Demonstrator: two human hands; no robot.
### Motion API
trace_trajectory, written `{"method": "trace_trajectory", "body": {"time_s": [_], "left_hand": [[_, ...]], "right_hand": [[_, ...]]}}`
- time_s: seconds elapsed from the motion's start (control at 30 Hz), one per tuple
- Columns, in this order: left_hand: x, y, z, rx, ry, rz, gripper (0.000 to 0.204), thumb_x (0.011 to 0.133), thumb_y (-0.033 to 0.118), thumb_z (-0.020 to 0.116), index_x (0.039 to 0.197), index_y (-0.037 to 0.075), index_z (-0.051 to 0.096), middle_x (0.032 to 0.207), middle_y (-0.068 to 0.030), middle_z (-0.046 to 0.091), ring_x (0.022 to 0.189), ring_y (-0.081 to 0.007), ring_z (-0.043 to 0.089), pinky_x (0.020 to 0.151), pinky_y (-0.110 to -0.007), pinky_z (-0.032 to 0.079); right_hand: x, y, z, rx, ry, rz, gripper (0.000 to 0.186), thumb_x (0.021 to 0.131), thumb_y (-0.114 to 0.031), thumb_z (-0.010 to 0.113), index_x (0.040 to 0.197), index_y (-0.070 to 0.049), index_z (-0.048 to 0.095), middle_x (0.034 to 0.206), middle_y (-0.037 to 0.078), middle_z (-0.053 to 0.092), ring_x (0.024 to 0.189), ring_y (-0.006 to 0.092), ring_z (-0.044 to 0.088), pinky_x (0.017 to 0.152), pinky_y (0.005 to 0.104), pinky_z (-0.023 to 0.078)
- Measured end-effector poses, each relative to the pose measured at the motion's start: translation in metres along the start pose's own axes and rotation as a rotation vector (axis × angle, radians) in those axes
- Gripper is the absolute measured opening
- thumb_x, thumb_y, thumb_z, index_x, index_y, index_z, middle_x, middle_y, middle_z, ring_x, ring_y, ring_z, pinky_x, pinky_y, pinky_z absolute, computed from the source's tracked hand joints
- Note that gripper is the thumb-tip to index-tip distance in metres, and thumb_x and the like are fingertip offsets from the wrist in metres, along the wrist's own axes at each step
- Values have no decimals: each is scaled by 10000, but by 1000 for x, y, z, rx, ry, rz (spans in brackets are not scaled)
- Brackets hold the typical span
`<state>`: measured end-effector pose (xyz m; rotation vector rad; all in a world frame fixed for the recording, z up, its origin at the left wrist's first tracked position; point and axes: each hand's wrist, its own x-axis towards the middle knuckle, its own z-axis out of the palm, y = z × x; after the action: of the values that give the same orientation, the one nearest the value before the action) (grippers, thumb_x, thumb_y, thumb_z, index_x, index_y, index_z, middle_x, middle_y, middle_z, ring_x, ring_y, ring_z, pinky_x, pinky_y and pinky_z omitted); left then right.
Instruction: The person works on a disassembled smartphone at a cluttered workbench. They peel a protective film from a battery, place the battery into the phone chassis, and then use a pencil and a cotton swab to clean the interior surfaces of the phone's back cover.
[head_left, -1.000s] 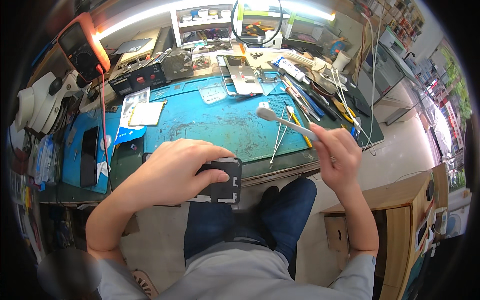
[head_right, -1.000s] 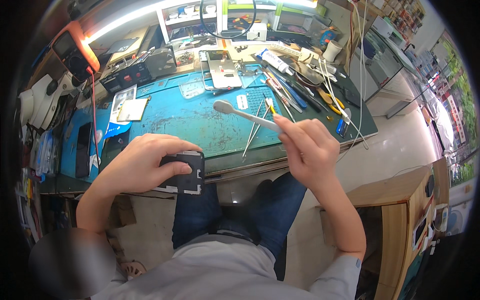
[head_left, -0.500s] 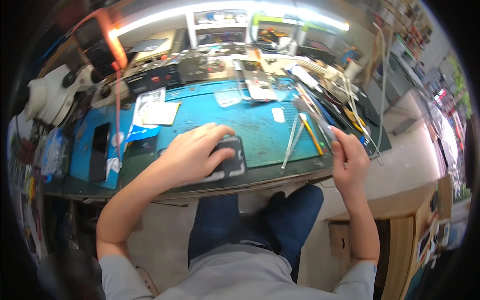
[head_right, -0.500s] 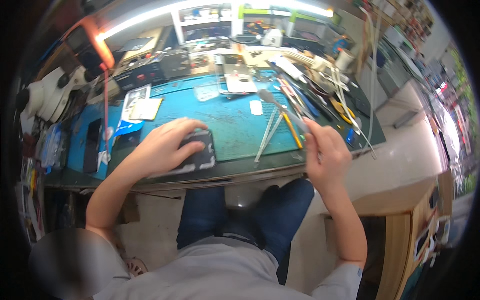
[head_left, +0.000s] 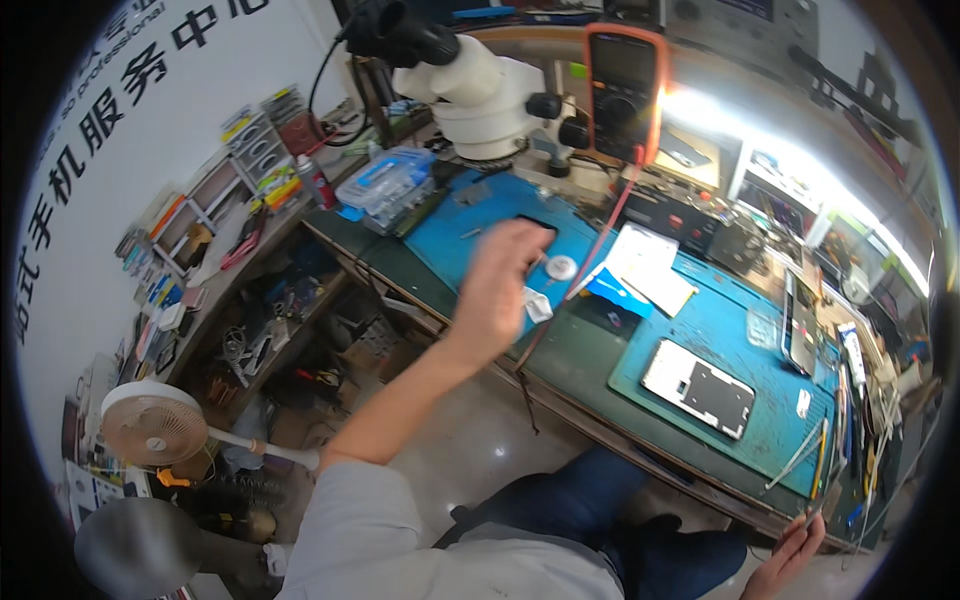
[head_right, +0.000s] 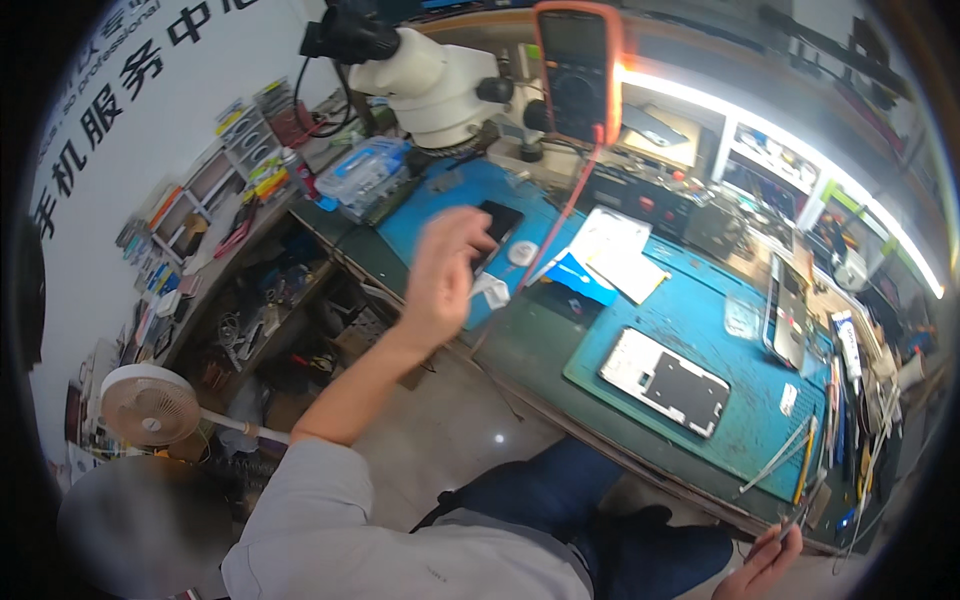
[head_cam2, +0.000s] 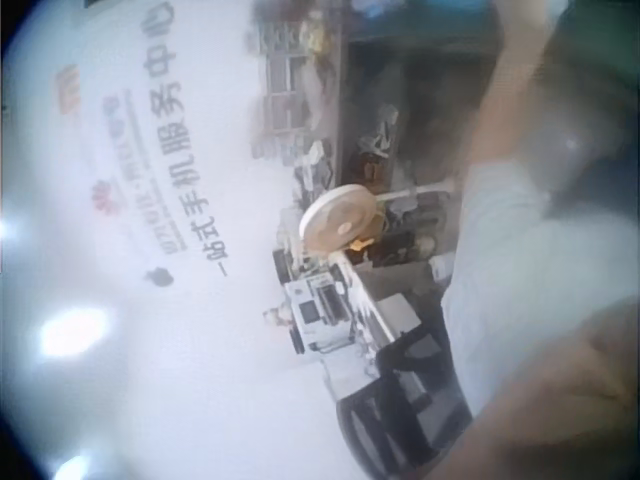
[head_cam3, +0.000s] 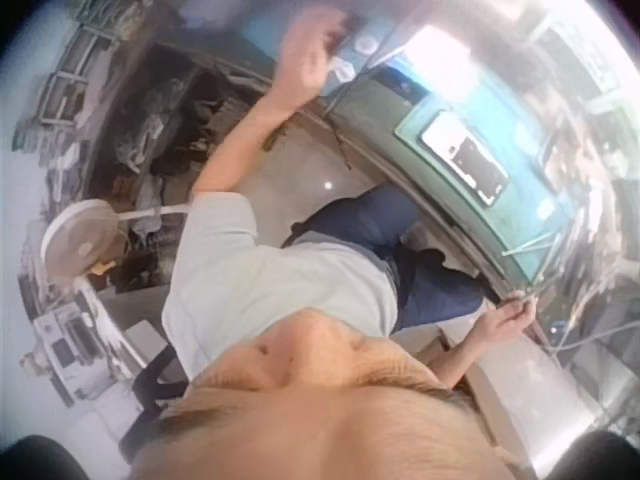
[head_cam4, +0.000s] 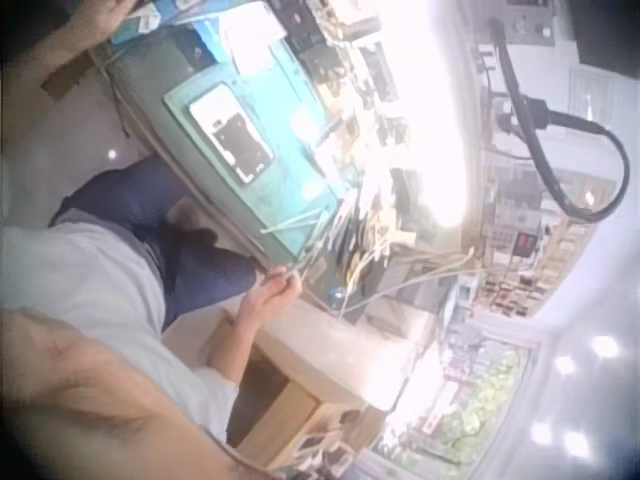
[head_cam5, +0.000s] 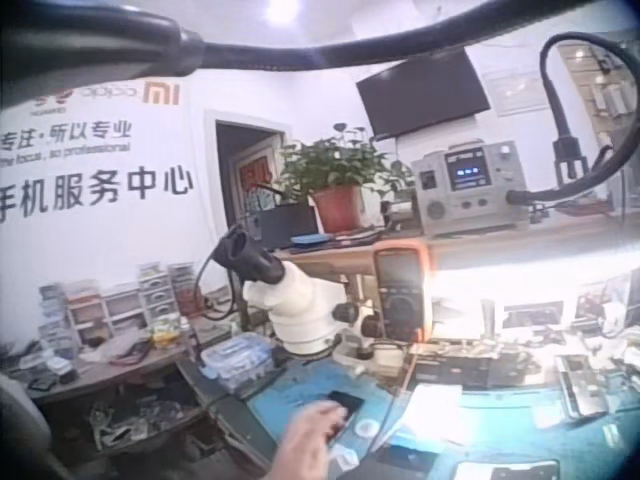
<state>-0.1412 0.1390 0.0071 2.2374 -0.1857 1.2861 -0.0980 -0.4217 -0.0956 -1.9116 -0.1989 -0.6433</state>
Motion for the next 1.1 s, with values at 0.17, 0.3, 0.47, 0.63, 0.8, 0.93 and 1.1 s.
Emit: {"method": "trace_trajectory", "body": {"time_s": [0.17, 0.3, 0.47, 0.63, 0.8, 0.93, 1.1], "left_hand": [[-33, -145, -157, 651, 438, -213, 547, 885, 3, 612, 1425, 33, 531, 1380, -200, 507, 1296, -386, 503, 1108, -450, 421], [-19, -277, -299, 891, 535, -508, 942, 866, 237, 806, 1624, 83, 269, 1462, -313, 393, 1279, -484, 495, 1124, -498, 409], [34, -362, -326, 993, 388, -605, 1080, 790, 270, 874, 1648, 161, 227, 1512, -401, 372, 1369, -562, 423, 1150, -534, 385], [22, -383, -363, 868, 282, -580, 1002, 783, 227, 861, 1611, 146, 303, 1443, -330, 508, 1315, -514, 507, 1095, -521, 433], [39, -318, -321, 939, 469, -159, 830, 820, 110, 750, 1570, 113, 394, 1370, -259, 548, 1190, -478, 556, 1080, -487, 439], [-21, -180, -315, 744, 209, -75, 818, 783, 63, 713, 1540, 25, 405, 1325, -218, 569, 1181, -429, 572, 1088, -435, 429], [-164, -37, -283, 420, -264, 60, 671, 723, 9, 772, 1336, 136, 531, 1129, -179, 632, 1058, -378, 641, 953, -491, 517]], "right_hand": [[4, -70, 7, -159, -147, 46, 342, 1106, -203, 532, 1333, 49, 574, 1073, 175, 668, 910, 247, 662, 788, 325, 553], [12, -81, 14, -183, -133, 20, 316, 1111, -184, 515, 1310, 52, 584, 997, 157, 680, 888, 228, 653, 782, 326, 543], [-23, -89, 30, 41, -183, 148, 326, 1116, -188, 515, 1362, 18, 570, 996, 67, 650, 814, 141, 591, 713, 249, 488], [-74, -145, 105, 225, -700, 170, 357, 1096, -214, 555, 1385, -9, 602, 899, -3, 628, 733, 76, 531, 644, 215, 423], [-124, -174, 171, 702, -1032, 656, 515, 1084, -255, 596, 1543, -60, 469, 867, -16, 625, 678, 70, 535, 604, 218, 433], [-133, -181, 228, 916, -1278, 1253, 596, 1076, -323, 589, 1602, -124, 391, 924, 74, 665, 540, 80, 460, 452, 234, 336], [-137, -179, 261, 946, -1399, 1675, 549, 1073, -117, 458, 1611, -79, 355, 919, 45, 597, 558, 51, 319, 440, 206, 249]]}}
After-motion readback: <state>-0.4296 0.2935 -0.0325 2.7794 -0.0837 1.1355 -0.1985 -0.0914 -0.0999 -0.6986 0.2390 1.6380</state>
